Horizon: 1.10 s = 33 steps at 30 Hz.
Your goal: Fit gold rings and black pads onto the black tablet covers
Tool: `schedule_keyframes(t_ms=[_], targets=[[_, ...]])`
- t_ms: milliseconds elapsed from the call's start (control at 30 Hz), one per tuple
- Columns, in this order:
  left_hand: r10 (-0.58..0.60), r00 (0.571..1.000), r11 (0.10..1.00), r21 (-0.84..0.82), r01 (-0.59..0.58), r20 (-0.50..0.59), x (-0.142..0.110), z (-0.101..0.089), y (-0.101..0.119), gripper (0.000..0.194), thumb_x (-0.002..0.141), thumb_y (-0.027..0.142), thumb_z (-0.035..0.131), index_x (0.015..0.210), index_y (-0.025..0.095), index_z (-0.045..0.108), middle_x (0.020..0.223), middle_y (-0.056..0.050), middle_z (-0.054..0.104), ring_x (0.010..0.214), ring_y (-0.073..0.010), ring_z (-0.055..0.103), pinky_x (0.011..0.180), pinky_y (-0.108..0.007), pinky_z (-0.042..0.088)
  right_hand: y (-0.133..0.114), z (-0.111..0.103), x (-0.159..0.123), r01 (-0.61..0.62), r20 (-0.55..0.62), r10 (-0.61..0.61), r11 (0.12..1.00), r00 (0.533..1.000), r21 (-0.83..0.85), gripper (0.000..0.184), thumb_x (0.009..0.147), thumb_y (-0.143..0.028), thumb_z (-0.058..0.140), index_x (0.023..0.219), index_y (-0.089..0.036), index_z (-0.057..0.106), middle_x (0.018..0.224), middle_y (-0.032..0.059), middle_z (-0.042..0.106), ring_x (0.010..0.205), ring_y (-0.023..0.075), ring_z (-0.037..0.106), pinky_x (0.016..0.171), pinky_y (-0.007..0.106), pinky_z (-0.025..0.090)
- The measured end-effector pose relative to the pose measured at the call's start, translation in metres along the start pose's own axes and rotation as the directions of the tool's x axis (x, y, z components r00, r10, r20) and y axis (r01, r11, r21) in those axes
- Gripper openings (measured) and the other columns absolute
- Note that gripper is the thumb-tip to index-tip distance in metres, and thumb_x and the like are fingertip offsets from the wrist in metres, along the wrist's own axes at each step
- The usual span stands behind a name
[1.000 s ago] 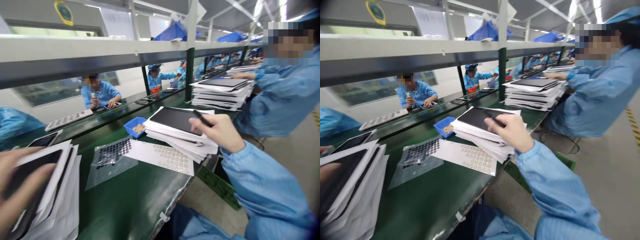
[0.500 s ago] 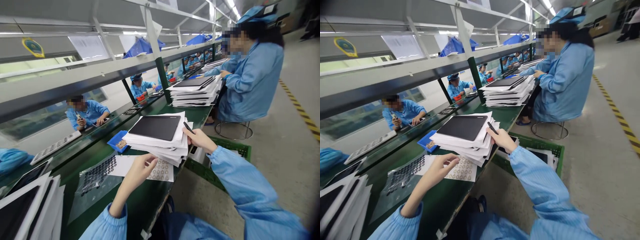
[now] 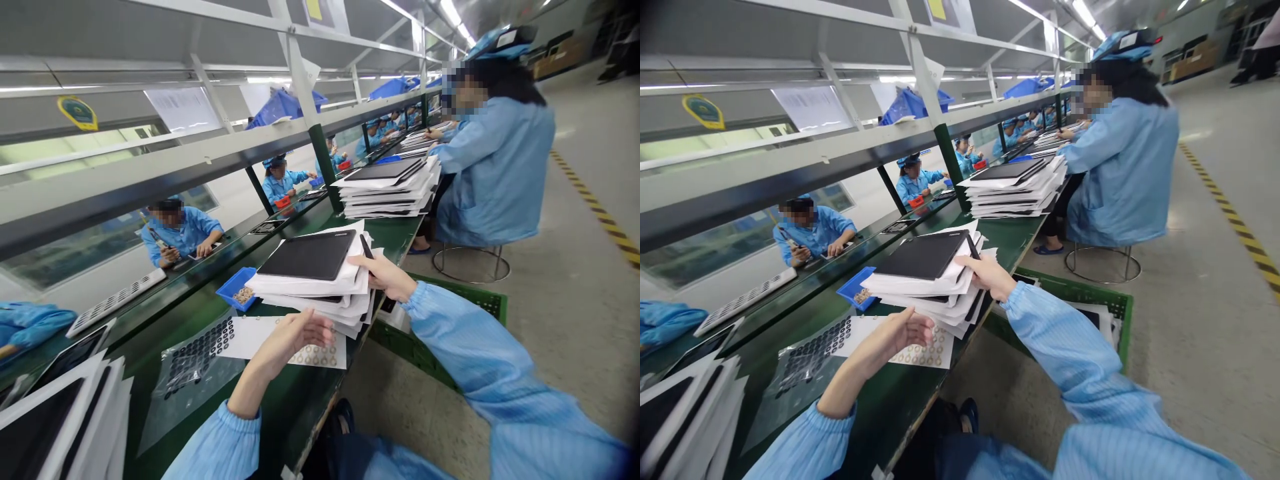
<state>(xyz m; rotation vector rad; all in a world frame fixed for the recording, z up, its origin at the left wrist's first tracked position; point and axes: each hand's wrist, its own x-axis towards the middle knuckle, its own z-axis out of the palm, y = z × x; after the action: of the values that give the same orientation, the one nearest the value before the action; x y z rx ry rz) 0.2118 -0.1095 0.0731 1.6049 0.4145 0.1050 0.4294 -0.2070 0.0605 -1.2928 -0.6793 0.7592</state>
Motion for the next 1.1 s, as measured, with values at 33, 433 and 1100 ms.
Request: schedule_keyframes(t_ms=[33, 433, 1100], targets=[[-0.032, 0.999, 0.997, -0.063, 0.033, 0.027, -0.001, 0.001, 0.000, 0.061, 0.083, 0.065, 0.053, 0.091, 0.007, 0.069, 0.083, -0.014, 0.069, 0.080, -0.0213, 0.067, 0.081, -0.033, 0.050, -0.006, 0.002, 0.000, 0.010, -0.007, -0.010, 1.000, 1.000, 0.011, 0.044, 0.071, -0.045, 0.068, 0.053, -0.022, 0.035, 0.037, -0.0090, 0.030, 0.034, 0.0037, 0.020, 0.035, 0.020, 0.011], [0.068, 0.819, 0.773, -0.489, -0.404, -0.569, 0.043, 0.014, 0.018, 0.031, 0.090, 0.024, 0.050, 0.119, 0.015, 0.056, 0.105, -0.005, 0.072, 0.101, -0.0188, 0.067, 0.086, -0.028, 0.055, 0.011, 0.058, -0.051, 0.143, -0.098, -0.151, 0.986, 0.984, -0.085, 0.051, 0.073, -0.051, 0.066, 0.047, -0.020, 0.035, 0.040, -0.0065, 0.031, 0.040, 0.0056, 0.026, 0.040, 0.023, 0.018], [-0.403, 0.832, 0.913, -0.224, 0.340, -0.381, -0.244, -0.109, -0.050, 0.069, 0.057, 0.045, 0.074, 0.117, 0.013, 0.061, 0.091, -0.009, 0.073, 0.084, -0.0273, 0.069, 0.075, -0.034, 0.055, 0.085, 0.134, -0.152, 0.003, 0.561, -0.003, 1.000, 0.828, 0.001, 0.089, 0.063, -0.075, 0.063, 0.129, -0.016, 0.058, 0.109, 0.0161, 0.069, 0.100, 0.0314, 0.064, 0.091, 0.041, 0.051]])
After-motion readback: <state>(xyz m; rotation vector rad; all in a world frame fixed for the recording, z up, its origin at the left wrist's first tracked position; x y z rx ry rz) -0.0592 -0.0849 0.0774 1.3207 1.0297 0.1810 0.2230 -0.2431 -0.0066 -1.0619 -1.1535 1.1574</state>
